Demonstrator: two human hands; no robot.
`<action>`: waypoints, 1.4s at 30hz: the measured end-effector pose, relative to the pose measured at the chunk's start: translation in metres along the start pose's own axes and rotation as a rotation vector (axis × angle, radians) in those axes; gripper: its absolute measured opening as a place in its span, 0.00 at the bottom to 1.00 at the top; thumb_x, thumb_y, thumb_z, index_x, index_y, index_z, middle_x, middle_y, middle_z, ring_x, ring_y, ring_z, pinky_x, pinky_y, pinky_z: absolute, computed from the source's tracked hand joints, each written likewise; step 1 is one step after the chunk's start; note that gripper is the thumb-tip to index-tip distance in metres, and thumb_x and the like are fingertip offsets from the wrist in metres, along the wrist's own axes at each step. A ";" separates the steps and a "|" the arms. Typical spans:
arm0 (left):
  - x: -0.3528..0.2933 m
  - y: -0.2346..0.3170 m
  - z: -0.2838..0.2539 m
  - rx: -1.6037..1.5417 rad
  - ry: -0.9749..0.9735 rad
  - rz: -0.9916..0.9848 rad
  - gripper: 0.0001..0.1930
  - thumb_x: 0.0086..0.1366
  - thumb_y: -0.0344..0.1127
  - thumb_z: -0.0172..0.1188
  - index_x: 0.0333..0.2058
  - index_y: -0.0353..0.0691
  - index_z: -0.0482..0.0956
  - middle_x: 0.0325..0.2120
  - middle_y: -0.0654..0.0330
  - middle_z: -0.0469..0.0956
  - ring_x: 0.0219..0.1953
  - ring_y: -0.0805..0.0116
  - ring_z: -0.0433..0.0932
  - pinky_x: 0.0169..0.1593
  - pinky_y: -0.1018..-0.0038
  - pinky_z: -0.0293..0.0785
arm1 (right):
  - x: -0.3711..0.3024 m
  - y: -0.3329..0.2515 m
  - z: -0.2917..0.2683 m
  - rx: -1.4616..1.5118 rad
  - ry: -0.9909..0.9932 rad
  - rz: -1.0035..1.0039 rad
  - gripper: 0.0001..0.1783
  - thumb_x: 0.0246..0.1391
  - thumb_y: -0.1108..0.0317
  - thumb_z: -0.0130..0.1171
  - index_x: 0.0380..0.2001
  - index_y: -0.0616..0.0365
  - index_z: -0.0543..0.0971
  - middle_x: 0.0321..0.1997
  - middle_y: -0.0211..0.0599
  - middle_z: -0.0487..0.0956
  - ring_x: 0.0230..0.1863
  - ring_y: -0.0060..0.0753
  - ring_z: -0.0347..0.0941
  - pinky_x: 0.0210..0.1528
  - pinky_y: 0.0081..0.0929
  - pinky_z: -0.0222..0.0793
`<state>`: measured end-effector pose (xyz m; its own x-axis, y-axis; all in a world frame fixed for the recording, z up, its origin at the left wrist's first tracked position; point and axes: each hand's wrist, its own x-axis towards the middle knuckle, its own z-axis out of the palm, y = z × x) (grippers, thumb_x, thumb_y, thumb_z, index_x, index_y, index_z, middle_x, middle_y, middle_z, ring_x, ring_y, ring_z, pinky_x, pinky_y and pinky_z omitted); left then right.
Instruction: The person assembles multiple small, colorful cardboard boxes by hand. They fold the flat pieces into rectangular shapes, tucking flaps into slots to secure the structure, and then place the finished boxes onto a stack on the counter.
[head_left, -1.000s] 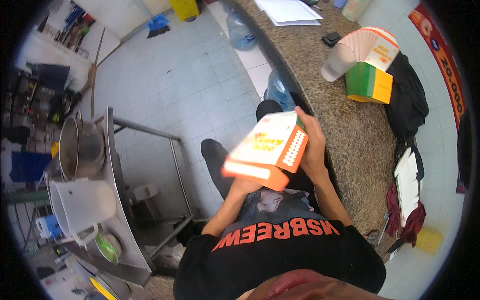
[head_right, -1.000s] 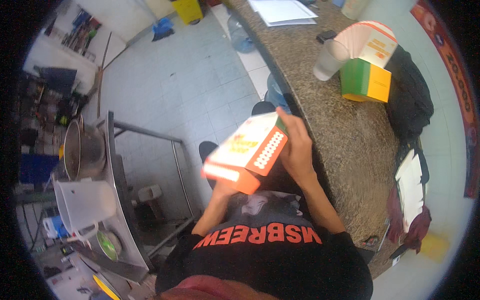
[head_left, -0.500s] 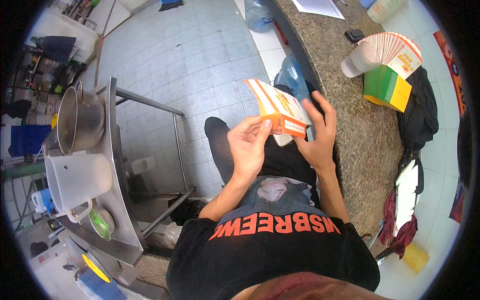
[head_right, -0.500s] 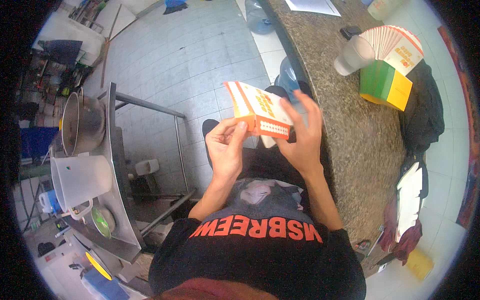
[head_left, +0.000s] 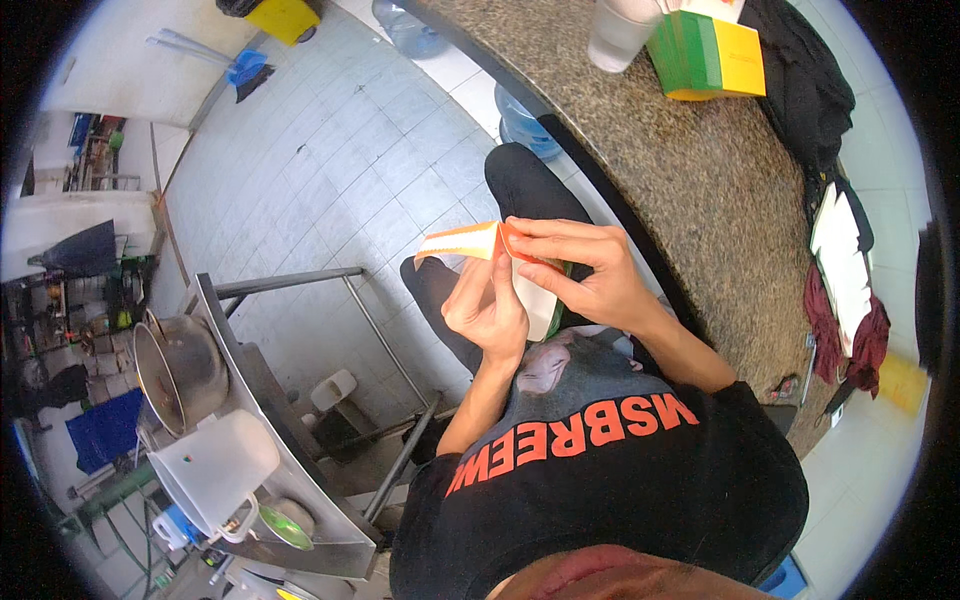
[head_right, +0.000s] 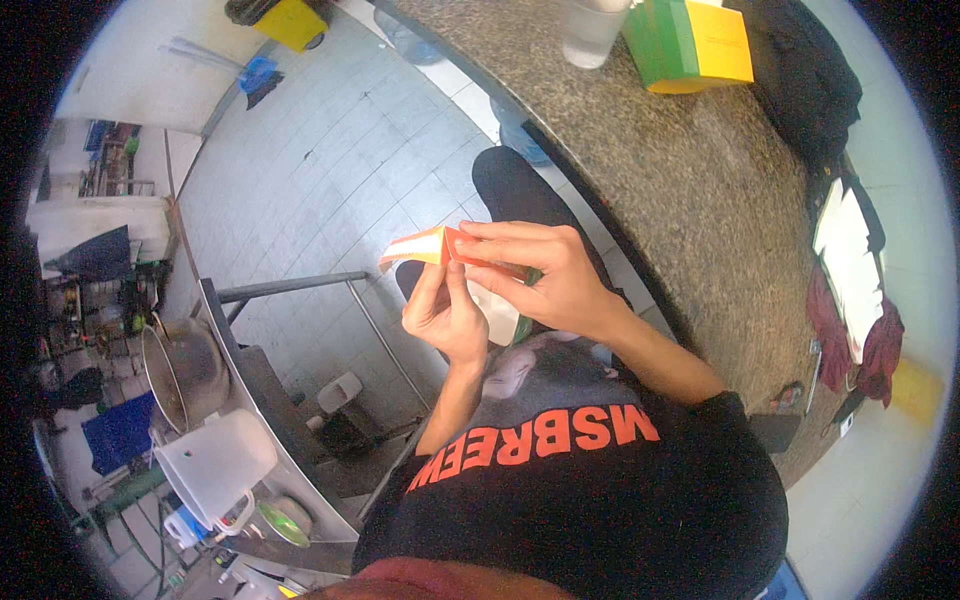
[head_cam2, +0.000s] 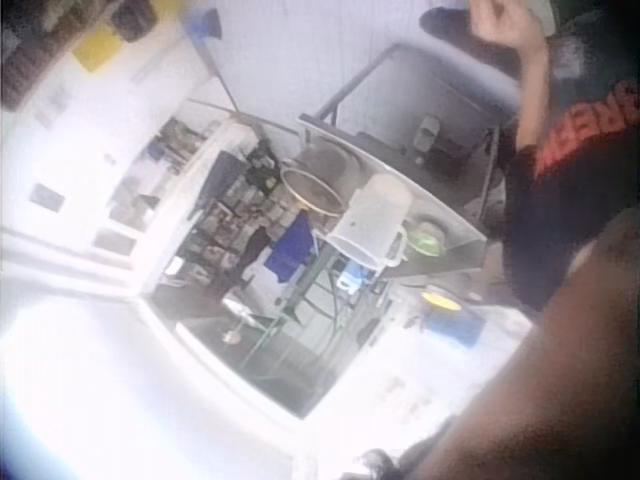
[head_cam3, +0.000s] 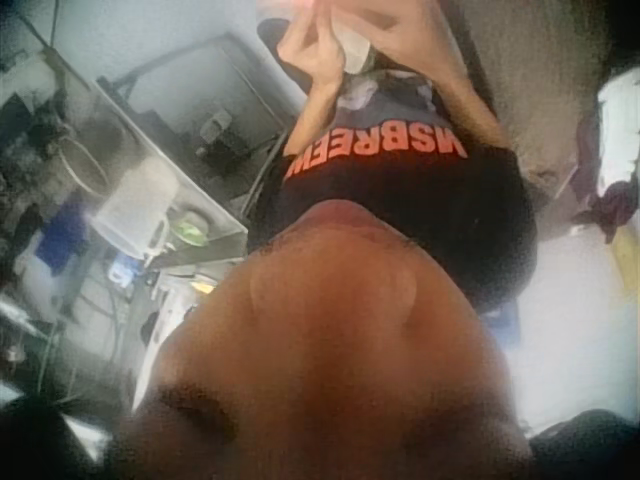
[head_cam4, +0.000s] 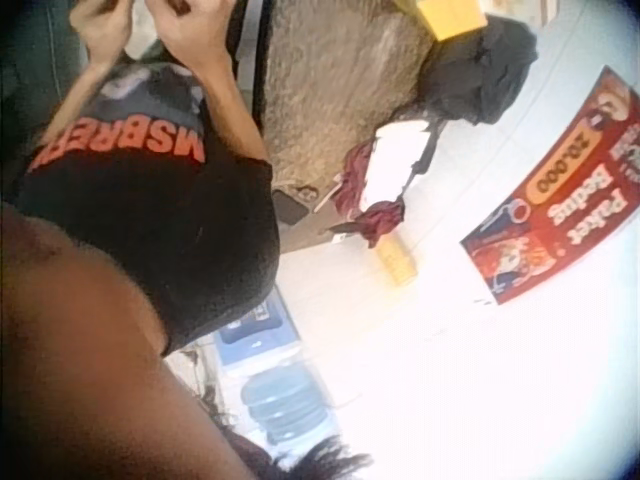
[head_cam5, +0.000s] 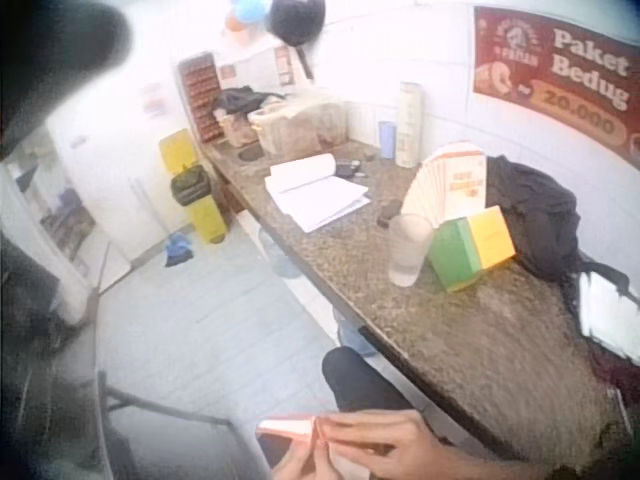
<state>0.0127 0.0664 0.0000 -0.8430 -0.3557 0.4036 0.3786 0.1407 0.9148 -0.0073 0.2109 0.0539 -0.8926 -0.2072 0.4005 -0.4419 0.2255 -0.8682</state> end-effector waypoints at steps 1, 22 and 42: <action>0.000 0.000 0.000 0.006 -0.023 -0.007 0.09 0.66 0.21 0.64 0.44 0.26 0.85 0.40 0.51 0.86 0.41 0.70 0.83 0.46 0.76 0.78 | -0.002 0.001 -0.001 0.030 0.004 0.023 0.15 0.53 0.76 0.68 0.46 0.62 0.86 0.52 0.52 0.84 0.51 0.42 0.84 0.50 0.31 0.80; 0.017 0.004 -0.014 0.011 -0.219 -0.069 0.08 0.58 0.23 0.73 0.37 0.31 0.88 0.32 0.59 0.85 0.32 0.76 0.80 0.37 0.79 0.73 | 0.003 -0.004 -0.015 -0.021 -0.031 -0.010 0.13 0.54 0.78 0.66 0.44 0.62 0.87 0.49 0.50 0.85 0.50 0.43 0.84 0.52 0.32 0.79; 0.011 0.005 0.005 -0.383 -0.101 -0.292 0.05 0.62 0.23 0.71 0.35 0.31 0.84 0.35 0.56 0.86 0.37 0.74 0.82 0.42 0.77 0.77 | -0.003 0.007 -0.005 0.075 0.109 0.034 0.07 0.56 0.74 0.67 0.37 0.65 0.82 0.53 0.55 0.83 0.47 0.38 0.86 0.44 0.27 0.80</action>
<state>0.0035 0.0674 0.0095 -0.9605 -0.2357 0.1481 0.2185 -0.3085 0.9258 -0.0080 0.2179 0.0484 -0.9130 -0.0955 0.3967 -0.4074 0.1581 -0.8995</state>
